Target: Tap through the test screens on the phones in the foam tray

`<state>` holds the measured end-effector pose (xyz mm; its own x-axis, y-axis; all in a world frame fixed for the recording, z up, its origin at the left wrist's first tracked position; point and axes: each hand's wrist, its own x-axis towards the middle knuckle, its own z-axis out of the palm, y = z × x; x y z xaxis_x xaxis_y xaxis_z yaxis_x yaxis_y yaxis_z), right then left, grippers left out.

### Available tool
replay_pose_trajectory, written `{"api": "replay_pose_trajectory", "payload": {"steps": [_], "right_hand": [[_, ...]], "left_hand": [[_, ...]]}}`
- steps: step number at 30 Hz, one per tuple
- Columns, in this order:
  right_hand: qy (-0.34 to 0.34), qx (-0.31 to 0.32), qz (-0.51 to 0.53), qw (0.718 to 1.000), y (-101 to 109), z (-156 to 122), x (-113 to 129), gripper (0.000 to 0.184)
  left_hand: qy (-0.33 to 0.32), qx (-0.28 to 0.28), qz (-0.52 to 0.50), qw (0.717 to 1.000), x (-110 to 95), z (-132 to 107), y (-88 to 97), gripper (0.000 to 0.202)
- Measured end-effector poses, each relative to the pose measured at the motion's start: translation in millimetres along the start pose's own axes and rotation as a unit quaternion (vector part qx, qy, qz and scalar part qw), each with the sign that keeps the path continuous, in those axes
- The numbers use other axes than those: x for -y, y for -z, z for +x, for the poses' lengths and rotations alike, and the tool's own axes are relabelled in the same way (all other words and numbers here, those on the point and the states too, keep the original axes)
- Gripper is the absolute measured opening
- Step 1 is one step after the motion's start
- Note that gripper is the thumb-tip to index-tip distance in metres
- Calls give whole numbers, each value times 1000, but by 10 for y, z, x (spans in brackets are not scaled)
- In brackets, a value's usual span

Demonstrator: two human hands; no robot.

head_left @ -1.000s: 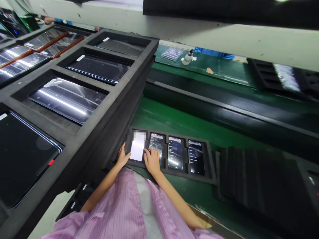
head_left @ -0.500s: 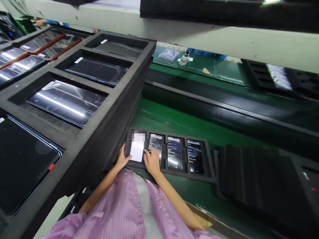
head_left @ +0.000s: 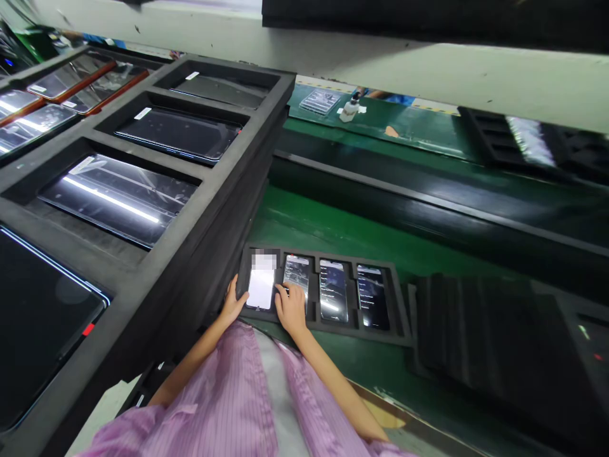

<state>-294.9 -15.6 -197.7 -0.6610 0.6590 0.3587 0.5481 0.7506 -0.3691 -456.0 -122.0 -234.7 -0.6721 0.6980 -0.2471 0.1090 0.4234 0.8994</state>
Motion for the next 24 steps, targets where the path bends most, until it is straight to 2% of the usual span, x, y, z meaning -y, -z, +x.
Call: {"api": "replay_pose_trajectory", "payload": {"steps": [6,11,15,24], "right_hand": [[-13,-22,12,1000,16,-3,-55,29],[-142,-114,-2,983,220,-76,-500,30],[-156,-111,-26,981,345,-169,-739,30],[-94,-50,-42,993,279,-73,-491,31]], "left_hand": [[-1,-1,6,1000,-7,-1,12,71],[1,-7,8,1000,4,19,-5,65],[7,-24,10,1000,4,30,-32,62],[20,-53,29,998,-71,36,-53,56]]}}
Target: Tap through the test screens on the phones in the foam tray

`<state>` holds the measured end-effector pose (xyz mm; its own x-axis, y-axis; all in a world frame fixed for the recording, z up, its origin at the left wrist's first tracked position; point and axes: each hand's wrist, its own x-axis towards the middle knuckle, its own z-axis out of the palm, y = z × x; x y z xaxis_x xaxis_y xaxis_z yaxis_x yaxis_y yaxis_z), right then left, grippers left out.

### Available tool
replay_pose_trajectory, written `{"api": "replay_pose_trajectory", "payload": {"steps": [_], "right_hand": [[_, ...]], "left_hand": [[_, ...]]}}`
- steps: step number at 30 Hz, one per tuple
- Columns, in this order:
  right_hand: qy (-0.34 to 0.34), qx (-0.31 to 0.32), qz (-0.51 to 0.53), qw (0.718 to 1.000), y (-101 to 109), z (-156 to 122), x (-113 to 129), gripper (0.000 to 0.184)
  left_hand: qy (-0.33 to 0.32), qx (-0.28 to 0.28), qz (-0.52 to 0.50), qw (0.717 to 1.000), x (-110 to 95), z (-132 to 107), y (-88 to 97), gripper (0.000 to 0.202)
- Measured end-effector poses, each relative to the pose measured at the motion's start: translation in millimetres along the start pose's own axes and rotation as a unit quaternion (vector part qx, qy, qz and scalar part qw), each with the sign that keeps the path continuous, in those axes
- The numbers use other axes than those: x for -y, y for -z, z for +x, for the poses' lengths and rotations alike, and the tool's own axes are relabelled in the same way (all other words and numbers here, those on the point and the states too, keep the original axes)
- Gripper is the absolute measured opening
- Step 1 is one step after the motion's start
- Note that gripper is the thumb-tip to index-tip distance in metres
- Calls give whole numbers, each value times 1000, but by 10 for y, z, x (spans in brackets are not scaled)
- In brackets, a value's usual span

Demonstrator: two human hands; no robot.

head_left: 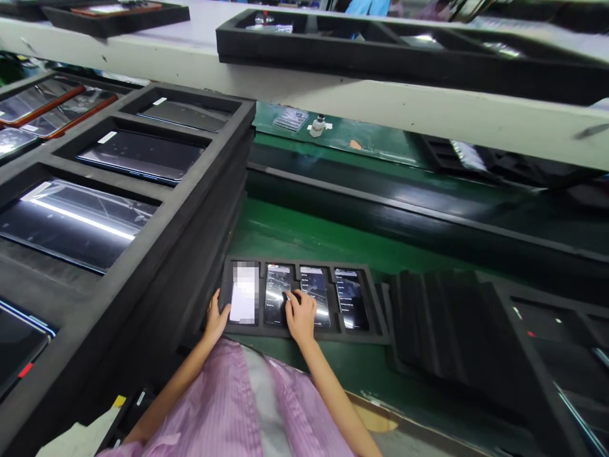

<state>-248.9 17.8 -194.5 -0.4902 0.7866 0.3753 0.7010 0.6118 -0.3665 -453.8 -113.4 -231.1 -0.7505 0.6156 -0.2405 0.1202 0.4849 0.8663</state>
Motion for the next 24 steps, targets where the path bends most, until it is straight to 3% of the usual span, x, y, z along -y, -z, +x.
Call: {"api": "replay_pose_trajectory", "payload": {"steps": [6,14,24], "right_hand": [[74,61,-3,995,104,-120,-73,30],[71,68,-37,994,101,-99,-44,30],[-40,-38,-64,996,425,-309,-813,35]], "left_hand": [[1,-9,10,1000,-7,-7,-3,55],[-8,-20,15,1000,-38,-15,10,54],[-9,-38,6,999,-72,-22,7,51]]}}
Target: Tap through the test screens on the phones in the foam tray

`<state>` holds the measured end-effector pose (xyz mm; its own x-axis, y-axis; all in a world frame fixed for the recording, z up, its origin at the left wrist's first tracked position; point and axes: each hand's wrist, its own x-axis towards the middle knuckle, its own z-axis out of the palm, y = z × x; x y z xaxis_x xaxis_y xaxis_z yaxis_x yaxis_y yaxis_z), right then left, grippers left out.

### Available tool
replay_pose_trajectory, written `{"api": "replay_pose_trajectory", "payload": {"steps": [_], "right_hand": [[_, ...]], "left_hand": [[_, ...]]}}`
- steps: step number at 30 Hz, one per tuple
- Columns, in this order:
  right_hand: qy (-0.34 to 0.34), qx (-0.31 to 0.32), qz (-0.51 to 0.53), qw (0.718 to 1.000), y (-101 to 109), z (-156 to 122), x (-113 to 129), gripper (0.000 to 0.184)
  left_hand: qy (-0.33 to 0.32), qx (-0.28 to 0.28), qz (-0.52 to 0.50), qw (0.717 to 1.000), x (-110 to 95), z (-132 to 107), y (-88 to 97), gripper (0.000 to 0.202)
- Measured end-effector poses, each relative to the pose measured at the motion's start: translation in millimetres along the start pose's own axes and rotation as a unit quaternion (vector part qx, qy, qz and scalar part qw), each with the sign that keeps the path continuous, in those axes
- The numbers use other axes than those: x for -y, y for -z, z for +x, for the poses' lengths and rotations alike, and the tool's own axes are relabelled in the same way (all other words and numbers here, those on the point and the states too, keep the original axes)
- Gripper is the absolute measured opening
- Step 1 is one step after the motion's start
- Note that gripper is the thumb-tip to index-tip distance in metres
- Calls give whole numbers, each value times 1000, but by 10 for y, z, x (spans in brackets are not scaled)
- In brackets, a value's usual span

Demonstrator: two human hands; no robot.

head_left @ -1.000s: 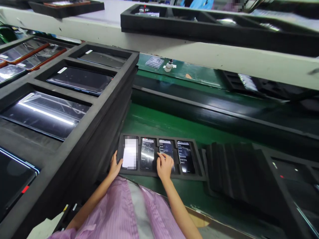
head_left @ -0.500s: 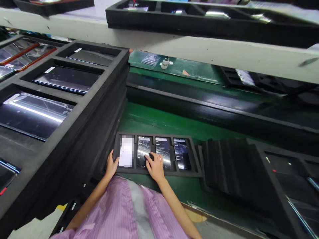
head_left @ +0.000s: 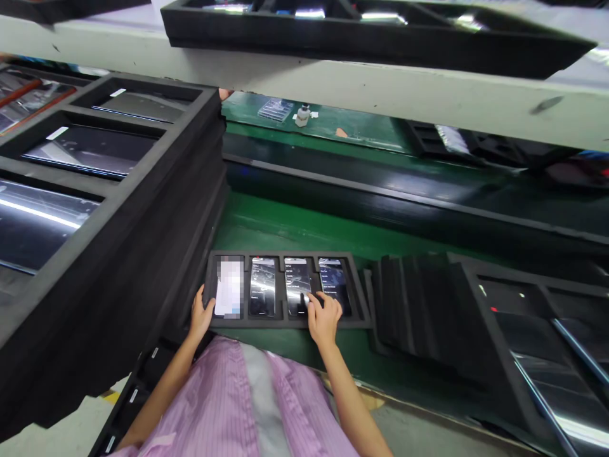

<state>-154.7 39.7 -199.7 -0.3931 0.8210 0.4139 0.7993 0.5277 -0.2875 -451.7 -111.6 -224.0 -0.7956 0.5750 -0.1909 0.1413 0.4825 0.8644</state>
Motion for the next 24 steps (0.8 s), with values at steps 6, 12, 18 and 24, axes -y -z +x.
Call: {"api": "replay_pose_trajectory", "payload": {"steps": [6,12,18,24], "right_hand": [[16,60,-18,998,62,-17,-184,36],[13,137,-47,989,85,15,-141,35],[-63,53,-40,996,142,1,-382,38],[-85,37,-83,992,235,19,-717,39]], "left_hand": [[14,-10,-7,1000,-10,14,-8,50],[26,-8,-9,1000,-13,18,14,50],[41,-1,-9,999,-111,-7,66,48],[84,22,-30,996,-179,0,114,49]]}}
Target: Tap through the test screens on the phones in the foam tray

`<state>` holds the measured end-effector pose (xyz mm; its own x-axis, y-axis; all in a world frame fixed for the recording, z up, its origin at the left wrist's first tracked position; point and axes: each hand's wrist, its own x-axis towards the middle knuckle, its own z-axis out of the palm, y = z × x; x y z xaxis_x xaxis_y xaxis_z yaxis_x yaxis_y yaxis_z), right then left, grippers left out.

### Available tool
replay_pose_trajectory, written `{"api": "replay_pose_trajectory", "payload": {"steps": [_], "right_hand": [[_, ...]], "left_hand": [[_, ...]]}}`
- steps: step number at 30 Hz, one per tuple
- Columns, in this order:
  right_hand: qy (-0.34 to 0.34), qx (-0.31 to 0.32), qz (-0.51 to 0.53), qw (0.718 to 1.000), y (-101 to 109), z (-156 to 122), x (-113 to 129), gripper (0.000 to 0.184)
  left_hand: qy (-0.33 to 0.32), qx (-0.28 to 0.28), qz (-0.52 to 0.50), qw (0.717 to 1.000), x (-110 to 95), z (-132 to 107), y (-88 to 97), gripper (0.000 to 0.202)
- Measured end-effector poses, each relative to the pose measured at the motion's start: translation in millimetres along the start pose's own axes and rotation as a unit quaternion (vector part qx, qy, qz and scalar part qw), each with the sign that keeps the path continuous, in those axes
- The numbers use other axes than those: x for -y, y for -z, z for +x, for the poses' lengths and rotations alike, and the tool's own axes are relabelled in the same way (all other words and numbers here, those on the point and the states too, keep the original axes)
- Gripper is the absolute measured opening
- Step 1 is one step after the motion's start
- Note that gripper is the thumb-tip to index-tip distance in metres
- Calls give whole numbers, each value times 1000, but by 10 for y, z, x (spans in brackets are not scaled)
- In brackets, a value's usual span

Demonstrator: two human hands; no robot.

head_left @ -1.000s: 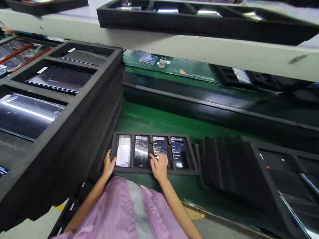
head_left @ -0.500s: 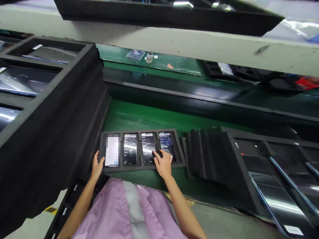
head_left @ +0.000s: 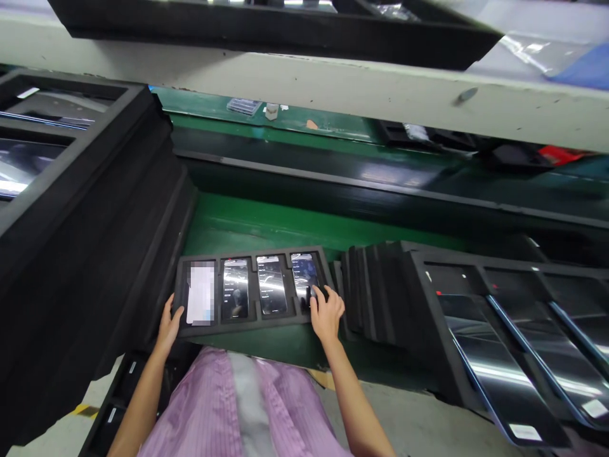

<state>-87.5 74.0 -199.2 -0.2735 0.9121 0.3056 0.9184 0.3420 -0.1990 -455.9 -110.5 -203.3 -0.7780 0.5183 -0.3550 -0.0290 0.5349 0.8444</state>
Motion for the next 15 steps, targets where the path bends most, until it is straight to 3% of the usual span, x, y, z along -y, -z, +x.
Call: {"api": "replay_pose_trajectory", "payload": {"steps": [5,8,15], "right_hand": [[11,9,6,1000,-7,24,-28,37],[14,-13,39,999,-39,-19,49,37],[86,-2,115,990,-118,-1,523,31]], "left_hand": [[62,55,-11,996,-106,-15,103,52],[52,75,7,996,-166,-35,109,54],[-12,-22,108,994,-125,-25,-106,59]]}}
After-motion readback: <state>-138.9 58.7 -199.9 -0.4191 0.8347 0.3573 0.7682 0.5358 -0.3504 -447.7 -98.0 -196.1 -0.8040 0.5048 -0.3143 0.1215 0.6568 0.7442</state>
